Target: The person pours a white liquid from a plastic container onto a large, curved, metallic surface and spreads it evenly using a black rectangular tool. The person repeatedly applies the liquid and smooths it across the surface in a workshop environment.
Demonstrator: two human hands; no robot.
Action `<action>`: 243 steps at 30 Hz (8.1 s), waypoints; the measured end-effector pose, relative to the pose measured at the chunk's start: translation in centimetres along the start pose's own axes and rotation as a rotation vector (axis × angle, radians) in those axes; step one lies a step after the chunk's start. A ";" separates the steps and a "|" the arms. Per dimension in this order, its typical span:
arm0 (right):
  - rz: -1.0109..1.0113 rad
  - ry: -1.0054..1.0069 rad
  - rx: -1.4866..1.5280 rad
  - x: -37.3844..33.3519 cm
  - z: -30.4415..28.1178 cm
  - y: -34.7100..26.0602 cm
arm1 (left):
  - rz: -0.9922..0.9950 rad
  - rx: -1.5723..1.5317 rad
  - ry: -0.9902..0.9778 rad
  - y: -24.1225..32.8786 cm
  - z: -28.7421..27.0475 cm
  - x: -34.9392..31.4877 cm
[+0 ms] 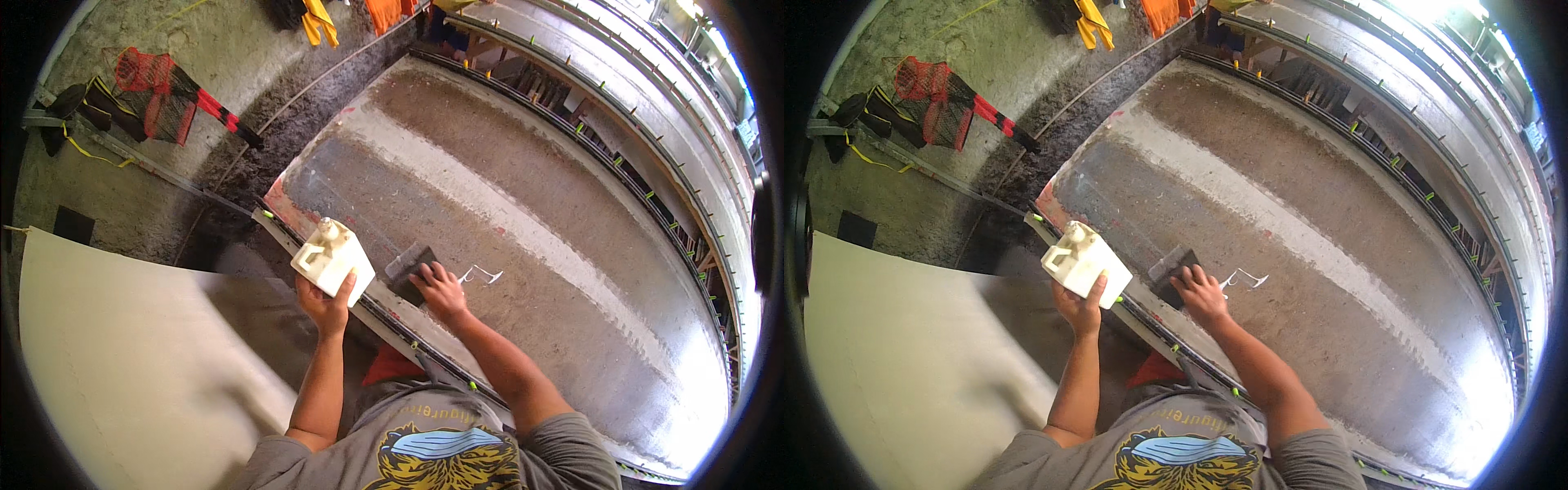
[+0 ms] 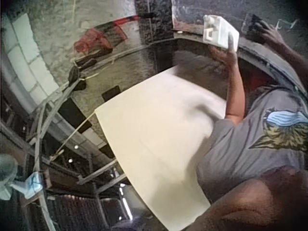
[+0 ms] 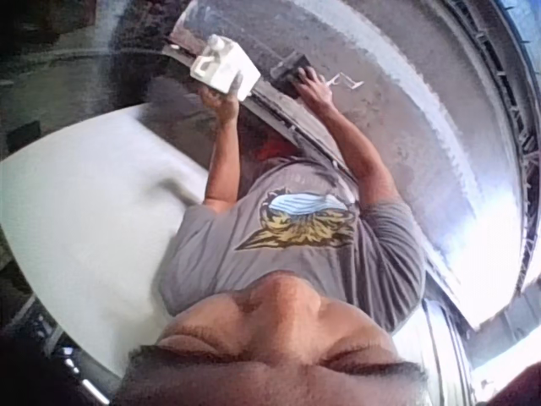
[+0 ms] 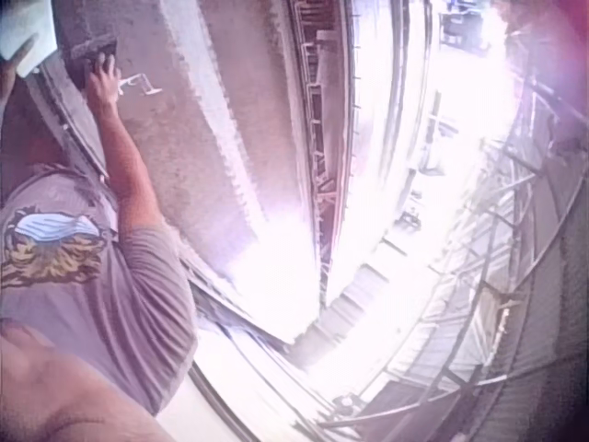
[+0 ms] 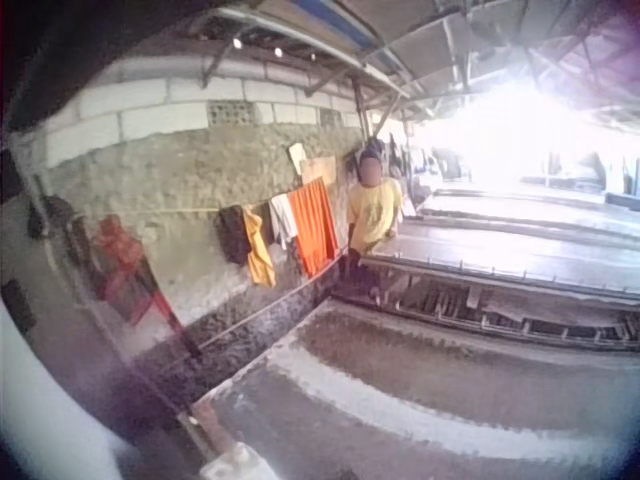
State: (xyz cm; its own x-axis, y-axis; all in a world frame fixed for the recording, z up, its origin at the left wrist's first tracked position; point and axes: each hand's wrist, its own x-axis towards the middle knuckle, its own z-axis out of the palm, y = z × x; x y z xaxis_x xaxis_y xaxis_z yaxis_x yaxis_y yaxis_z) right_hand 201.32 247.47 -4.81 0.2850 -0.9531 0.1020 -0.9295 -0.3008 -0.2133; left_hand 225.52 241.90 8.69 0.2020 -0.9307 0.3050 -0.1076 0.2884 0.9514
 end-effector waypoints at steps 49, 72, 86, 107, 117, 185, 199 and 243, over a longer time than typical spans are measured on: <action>-0.147 0.043 0.070 12.3 -0.8 -1.5 | -0.012 0.009 0.092 -0.9 -3.9 -0.7; -0.009 -0.075 0.045 15.4 2.2 -3.4 | -0.015 0.135 0.000 -1.9 -6.2 0.4; -0.096 -0.126 0.057 -14.4 -7.2 8.3 | -0.043 0.024 -0.115 0.0 -2.3 -4.1; 0.669 0.079 -0.330 -9.8 -5.3 8.5 | -0.041 -0.010 -0.103 0.8 -1.6 -2.4; 0.945 0.009 0.023 8.5 1.1 -2.0 | -0.112 0.006 -0.243 -4.7 -6.9 8.2; 0.078 -0.046 -0.020 8.9 -4.4 8.1 | -0.072 -0.014 -0.198 -5.7 -7.2 13.0; 0.138 -0.105 -0.004 -15.8 -11.4 12.3 | -0.068 -0.061 -0.090 -2.3 1.3 1.7; 0.057 0.022 0.054 -2.4 -3.0 5.3 | -0.136 -0.080 -0.143 -3.4 -0.9 -1.9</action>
State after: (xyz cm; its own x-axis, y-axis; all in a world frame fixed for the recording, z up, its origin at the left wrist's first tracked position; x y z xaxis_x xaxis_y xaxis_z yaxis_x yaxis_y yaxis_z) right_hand 195.00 248.30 -3.29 0.2266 -0.9679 0.1090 -0.9299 -0.2483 -0.2713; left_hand 226.40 242.85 4.91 0.0691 -0.9830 0.1700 -0.0102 0.1697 0.9854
